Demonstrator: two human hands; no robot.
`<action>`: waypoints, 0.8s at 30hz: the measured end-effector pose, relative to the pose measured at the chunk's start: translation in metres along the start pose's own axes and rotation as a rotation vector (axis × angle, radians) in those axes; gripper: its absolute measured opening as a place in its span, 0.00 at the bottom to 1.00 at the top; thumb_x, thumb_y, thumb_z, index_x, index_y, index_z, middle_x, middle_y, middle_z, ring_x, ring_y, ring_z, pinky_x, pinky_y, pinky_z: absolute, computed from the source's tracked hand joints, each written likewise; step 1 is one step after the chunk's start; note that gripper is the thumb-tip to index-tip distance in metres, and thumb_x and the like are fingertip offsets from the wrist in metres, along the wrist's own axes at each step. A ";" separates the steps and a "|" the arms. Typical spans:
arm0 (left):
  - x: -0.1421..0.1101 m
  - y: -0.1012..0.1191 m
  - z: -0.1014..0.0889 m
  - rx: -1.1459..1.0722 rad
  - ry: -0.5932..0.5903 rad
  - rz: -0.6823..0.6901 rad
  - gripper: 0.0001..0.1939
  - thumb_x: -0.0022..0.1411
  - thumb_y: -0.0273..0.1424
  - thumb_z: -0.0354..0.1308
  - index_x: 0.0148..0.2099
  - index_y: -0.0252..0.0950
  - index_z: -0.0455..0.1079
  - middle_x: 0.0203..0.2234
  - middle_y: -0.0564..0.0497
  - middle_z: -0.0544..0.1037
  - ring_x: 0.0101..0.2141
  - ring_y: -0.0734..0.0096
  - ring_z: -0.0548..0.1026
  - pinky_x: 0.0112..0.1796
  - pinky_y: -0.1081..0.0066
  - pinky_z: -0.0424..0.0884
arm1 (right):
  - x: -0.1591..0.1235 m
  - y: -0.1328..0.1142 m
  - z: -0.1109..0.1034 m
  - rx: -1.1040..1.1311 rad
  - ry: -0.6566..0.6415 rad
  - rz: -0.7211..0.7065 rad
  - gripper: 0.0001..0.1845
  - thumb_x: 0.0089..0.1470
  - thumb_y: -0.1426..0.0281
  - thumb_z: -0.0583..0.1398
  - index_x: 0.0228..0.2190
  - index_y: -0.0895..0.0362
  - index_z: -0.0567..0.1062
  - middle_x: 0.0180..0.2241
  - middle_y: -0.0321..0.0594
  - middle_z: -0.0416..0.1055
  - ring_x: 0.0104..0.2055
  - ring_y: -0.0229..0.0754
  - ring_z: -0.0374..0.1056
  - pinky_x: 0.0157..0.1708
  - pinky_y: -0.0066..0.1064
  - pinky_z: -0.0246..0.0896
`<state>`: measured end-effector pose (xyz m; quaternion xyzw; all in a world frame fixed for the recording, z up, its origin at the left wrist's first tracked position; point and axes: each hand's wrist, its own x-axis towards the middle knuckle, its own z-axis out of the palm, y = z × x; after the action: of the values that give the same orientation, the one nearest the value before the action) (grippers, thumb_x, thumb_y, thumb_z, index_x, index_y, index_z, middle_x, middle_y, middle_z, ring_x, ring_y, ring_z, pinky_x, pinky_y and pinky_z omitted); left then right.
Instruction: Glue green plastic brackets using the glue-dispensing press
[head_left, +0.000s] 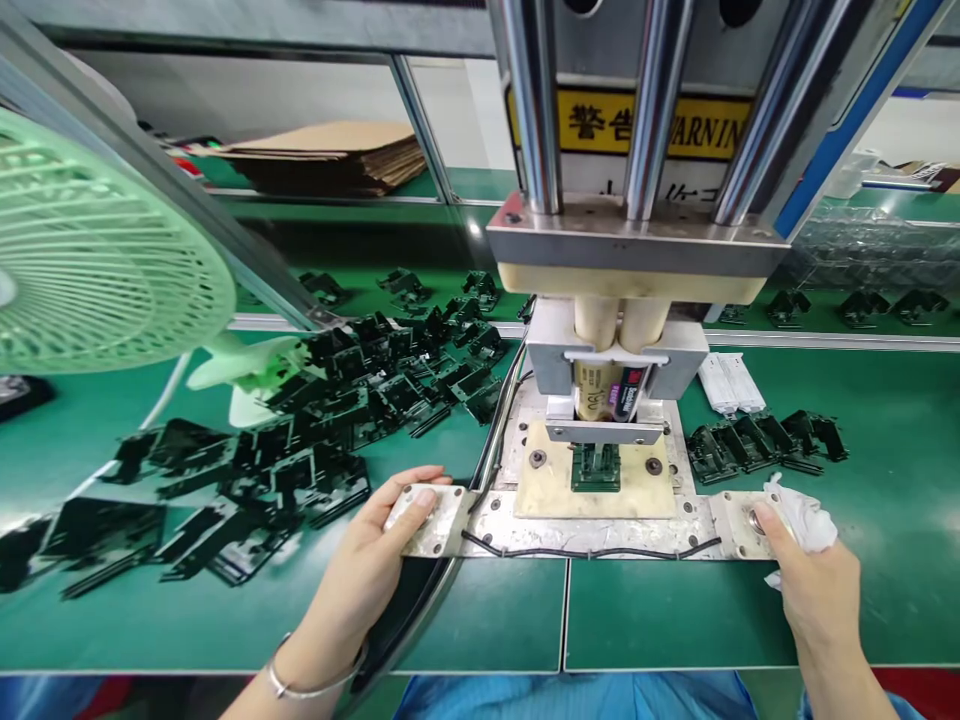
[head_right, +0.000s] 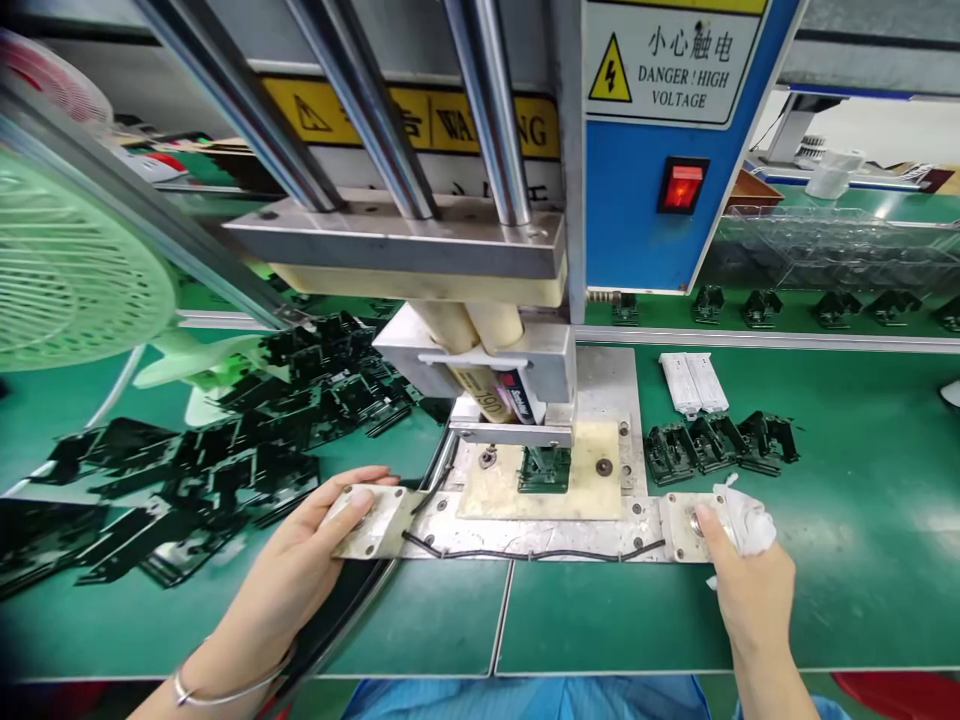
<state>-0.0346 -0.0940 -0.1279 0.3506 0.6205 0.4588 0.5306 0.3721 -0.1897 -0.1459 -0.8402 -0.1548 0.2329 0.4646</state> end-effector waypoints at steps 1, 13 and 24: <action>0.000 0.000 0.000 0.003 0.000 0.001 0.35 0.43 0.53 0.76 0.48 0.38 0.75 0.40 0.49 0.81 0.34 0.70 0.76 0.32 0.81 0.74 | -0.001 -0.001 0.000 0.002 0.004 -0.008 0.40 0.31 0.44 0.73 0.40 0.61 0.81 0.42 0.52 0.80 0.39 0.57 0.75 0.23 0.34 0.68; -0.002 0.000 -0.003 0.017 -0.018 0.026 0.31 0.48 0.51 0.74 0.49 0.38 0.75 0.42 0.49 0.81 0.35 0.69 0.76 0.34 0.79 0.74 | -0.024 -0.019 0.004 0.020 0.013 -0.103 0.38 0.41 0.42 0.69 0.40 0.63 0.81 0.39 0.53 0.79 0.36 0.54 0.73 0.19 0.32 0.65; 0.000 -0.001 -0.001 0.023 0.005 0.017 0.33 0.46 0.52 0.75 0.49 0.38 0.75 0.43 0.47 0.80 0.36 0.68 0.76 0.33 0.79 0.74 | -0.016 -0.012 0.002 0.005 0.000 -0.060 0.42 0.38 0.41 0.70 0.43 0.63 0.81 0.41 0.52 0.79 0.38 0.56 0.73 0.20 0.33 0.65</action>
<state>-0.0357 -0.0943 -0.1285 0.3607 0.6240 0.4570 0.5212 0.3571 -0.1896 -0.1331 -0.8339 -0.1796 0.2193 0.4735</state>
